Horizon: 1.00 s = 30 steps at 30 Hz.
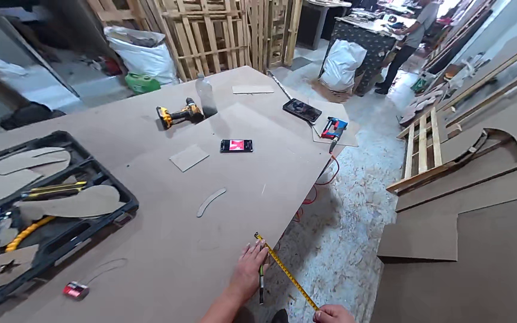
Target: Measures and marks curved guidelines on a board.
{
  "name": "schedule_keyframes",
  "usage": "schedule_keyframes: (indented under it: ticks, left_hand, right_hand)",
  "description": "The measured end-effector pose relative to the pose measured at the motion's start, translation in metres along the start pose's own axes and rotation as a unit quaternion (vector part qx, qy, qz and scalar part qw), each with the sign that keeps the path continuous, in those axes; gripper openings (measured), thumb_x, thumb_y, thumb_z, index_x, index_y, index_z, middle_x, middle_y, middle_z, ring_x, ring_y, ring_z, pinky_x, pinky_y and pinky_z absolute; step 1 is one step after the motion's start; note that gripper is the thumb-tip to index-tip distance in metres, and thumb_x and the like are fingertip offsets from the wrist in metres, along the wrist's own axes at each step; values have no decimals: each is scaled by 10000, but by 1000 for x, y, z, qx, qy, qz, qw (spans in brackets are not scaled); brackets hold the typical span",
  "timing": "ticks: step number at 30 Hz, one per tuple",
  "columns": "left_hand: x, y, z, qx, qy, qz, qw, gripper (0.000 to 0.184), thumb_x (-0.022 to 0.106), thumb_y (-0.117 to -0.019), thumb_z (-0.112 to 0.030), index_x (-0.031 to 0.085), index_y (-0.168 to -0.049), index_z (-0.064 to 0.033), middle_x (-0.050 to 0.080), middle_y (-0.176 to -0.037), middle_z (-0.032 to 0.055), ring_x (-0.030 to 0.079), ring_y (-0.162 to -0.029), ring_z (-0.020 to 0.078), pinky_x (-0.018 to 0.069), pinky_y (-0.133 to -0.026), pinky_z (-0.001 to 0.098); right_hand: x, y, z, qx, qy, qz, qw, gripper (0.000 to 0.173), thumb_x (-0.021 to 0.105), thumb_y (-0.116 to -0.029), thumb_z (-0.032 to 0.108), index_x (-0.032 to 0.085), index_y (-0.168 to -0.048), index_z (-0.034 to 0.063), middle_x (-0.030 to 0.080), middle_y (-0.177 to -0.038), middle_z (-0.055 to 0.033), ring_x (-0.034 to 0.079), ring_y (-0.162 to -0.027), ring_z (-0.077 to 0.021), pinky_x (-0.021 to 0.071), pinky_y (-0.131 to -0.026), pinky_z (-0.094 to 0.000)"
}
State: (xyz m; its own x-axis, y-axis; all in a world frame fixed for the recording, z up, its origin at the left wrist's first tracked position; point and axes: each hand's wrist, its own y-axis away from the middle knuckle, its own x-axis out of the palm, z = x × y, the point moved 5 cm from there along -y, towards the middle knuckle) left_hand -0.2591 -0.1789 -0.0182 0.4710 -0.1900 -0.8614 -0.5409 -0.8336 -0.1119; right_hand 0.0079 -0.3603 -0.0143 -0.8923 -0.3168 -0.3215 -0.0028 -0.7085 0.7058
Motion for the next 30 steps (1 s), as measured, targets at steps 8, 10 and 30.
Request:
schedule_keyframes:
  ticks: [8, 10, 30]
  left_hand:
    - [37, -181, -6, -31, 13, 44, 998, 559, 456, -1054, -511, 577, -1447, -132, 446, -1612, 47, 327, -1536, 188, 239, -1277, 435]
    - [40, -230, -4, -50, 17, 42, 998, 564, 448, -1050, -513, 575, -1454, -140, 427, -1625, 23, 309, -1541, 163, 218, -1284, 426]
    - [40, -370, 27, -83, -27, -91, 992, 454, 487, -1066, -372, 635, -1380, -81, 488, -1577, 82, 364, -1520, 221, 303, -1262, 455]
  right_hand:
    - [-140, -108, 34, 8, 18, -32, 999, 324, 537, -1037, 385, 780, -970, 182, 777, -915, 45, 718, -822, -120, 577, -802, -419]
    - [-173, -144, 58, 0, 39, -53, 998, 324, 535, -1036, 398, 781, -984, 194, 774, -929, 57, 716, -840, -114, 580, -815, -419]
    - [-293, -327, 184, -27, 29, 62, 997, 290, 553, -1040, 355, 772, -1024, 167, 764, -898, 37, 705, -774, -114, 591, -739, -352]
